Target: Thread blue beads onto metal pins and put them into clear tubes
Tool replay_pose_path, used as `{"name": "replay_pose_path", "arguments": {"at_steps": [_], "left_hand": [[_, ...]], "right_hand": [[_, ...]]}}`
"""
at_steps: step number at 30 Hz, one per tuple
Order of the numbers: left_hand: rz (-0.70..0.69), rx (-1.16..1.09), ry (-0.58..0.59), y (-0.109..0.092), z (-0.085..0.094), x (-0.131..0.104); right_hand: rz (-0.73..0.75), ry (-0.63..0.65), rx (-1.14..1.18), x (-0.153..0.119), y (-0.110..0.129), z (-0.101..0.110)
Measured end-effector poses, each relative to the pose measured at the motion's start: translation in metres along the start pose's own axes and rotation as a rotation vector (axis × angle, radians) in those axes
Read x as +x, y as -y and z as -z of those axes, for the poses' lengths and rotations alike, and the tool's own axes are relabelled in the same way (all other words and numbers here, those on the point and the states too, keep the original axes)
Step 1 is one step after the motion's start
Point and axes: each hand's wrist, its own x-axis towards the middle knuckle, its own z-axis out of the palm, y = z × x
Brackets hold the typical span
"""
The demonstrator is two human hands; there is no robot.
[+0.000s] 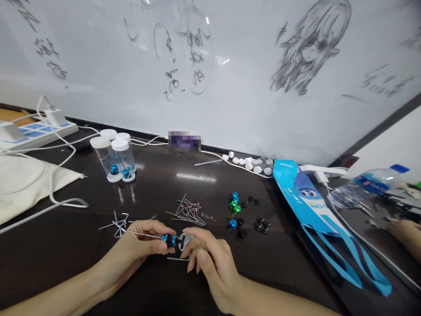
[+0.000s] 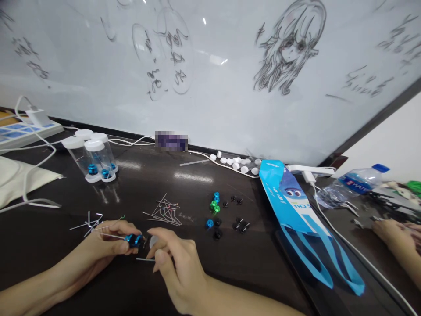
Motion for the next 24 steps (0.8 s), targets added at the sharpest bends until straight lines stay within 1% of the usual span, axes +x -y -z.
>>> {"name": "replay_pose_path", "arguments": {"at_steps": [4, 11, 17, 24], "left_hand": [[-0.009, 0.014, 0.016, 0.0008, 0.0012, 0.0013], [-0.001, 0.009, -0.004, -0.0013, -0.0021, -0.0003], [-0.012, 0.021, 0.023, 0.0009, 0.0008, 0.0004], [-0.025, 0.012, 0.015, 0.0026, 0.0021, 0.0019]], "right_hand": [[0.012, 0.015, -0.002, 0.0008, -0.0001, 0.0007], [0.007, 0.021, 0.005, 0.0008, 0.0005, 0.0010], [0.027, 0.028, -0.015, 0.0013, 0.0012, 0.0018], [0.028, 0.022, -0.002, 0.0017, 0.0016, 0.0014]]}}
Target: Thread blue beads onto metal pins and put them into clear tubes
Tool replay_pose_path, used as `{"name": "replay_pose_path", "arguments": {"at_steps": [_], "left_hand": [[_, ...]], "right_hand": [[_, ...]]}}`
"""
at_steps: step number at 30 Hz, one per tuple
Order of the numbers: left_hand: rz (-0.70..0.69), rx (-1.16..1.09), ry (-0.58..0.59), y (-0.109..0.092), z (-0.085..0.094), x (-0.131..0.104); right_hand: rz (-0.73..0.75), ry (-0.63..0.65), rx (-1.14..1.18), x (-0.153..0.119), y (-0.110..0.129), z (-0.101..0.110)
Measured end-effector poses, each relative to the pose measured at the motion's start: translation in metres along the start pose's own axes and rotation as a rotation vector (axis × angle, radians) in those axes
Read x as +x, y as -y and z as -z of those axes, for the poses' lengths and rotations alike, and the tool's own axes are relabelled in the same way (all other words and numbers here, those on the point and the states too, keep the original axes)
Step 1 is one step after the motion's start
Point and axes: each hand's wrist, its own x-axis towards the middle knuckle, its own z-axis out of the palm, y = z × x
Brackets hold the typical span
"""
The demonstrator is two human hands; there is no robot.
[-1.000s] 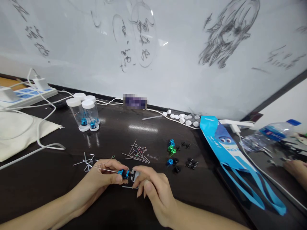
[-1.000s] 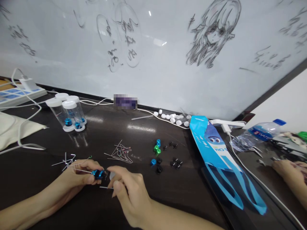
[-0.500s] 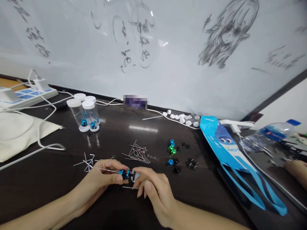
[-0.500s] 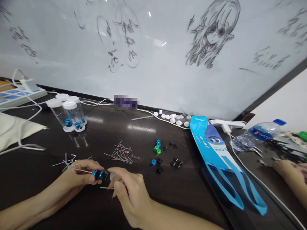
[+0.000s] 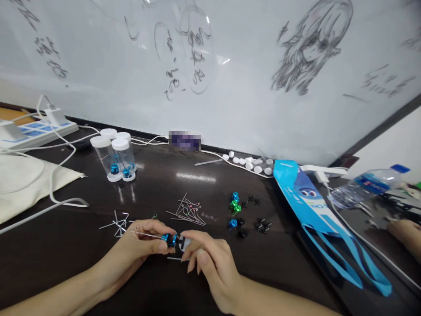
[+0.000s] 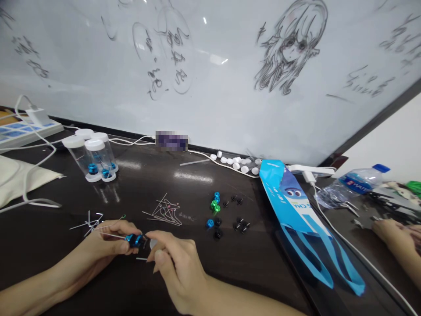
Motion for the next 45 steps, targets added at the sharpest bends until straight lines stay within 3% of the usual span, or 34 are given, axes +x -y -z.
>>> {"name": "replay_pose_path", "arguments": {"at_steps": [45], "left_hand": [[0.014, 0.016, 0.019, -0.0001, 0.0008, 0.0003]], "right_hand": [[-0.021, -0.011, 0.011, -0.0004, 0.0000, -0.0010]]}}
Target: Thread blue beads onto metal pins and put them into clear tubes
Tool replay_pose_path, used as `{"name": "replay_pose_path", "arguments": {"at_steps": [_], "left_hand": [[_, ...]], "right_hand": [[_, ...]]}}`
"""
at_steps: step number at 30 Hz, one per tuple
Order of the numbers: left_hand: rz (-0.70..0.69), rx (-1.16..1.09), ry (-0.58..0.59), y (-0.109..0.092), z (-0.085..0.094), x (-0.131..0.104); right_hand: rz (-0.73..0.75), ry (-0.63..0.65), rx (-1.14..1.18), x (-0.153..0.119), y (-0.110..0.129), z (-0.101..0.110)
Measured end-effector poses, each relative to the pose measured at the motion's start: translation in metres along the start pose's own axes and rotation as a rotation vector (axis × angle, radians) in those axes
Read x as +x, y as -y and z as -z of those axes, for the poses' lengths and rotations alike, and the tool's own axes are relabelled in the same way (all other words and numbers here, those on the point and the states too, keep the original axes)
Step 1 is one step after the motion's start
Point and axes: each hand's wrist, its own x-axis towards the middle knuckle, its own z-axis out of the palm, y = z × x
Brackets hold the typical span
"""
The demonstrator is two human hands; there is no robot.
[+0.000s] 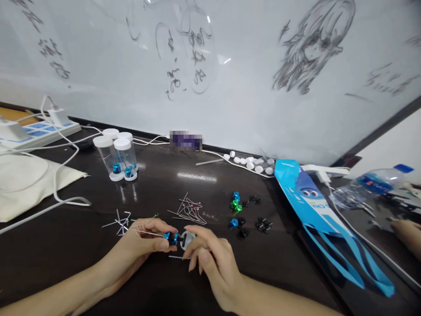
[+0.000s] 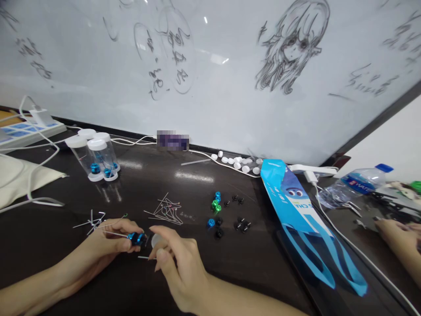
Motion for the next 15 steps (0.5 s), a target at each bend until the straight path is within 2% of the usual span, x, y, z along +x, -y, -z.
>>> {"name": "replay_pose_path", "arguments": {"at_steps": [15], "left_hand": [[0.006, -0.021, -0.005, -0.0010, -0.0011, -0.0002]], "right_hand": [[0.009, 0.011, -0.003, -0.0002, -0.0008, 0.0000]]}}
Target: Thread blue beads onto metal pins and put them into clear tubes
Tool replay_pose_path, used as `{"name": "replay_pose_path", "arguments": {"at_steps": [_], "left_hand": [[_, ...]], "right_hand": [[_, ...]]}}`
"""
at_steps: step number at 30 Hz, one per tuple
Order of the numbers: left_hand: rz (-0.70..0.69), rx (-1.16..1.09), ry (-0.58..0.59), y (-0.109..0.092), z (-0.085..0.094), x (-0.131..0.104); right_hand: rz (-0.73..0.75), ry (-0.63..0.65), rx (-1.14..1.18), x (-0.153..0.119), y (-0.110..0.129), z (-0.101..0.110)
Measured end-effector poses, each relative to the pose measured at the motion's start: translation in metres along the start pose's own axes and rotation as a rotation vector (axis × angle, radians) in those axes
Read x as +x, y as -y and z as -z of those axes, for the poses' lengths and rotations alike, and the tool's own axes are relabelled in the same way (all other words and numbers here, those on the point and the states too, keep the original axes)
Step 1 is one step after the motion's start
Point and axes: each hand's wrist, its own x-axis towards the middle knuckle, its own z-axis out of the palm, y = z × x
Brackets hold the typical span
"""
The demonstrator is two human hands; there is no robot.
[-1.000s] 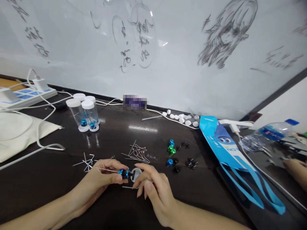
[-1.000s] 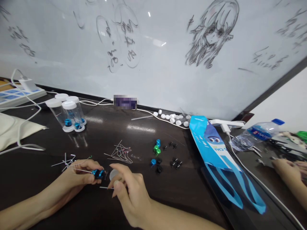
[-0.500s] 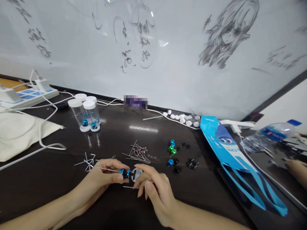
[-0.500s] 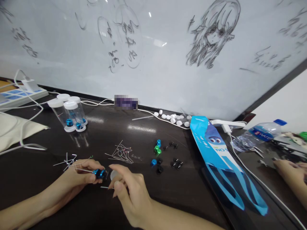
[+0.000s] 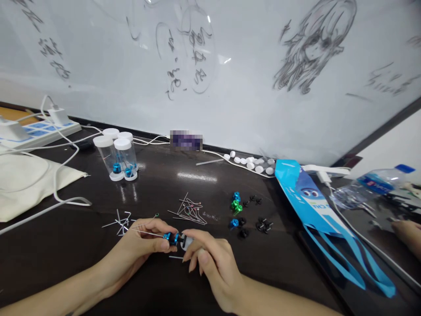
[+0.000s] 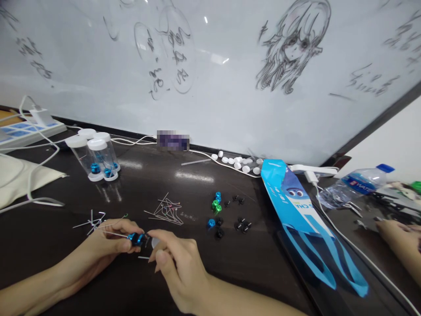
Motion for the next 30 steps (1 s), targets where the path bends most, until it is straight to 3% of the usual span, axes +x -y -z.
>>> {"name": "replay_pose_path", "arguments": {"at_steps": [30], "left_hand": [[-0.018, 0.001, 0.006, 0.0023, 0.0018, 0.0002]], "right_hand": [[-0.011, 0.013, -0.006, 0.0005, 0.0010, 0.0005]]}}
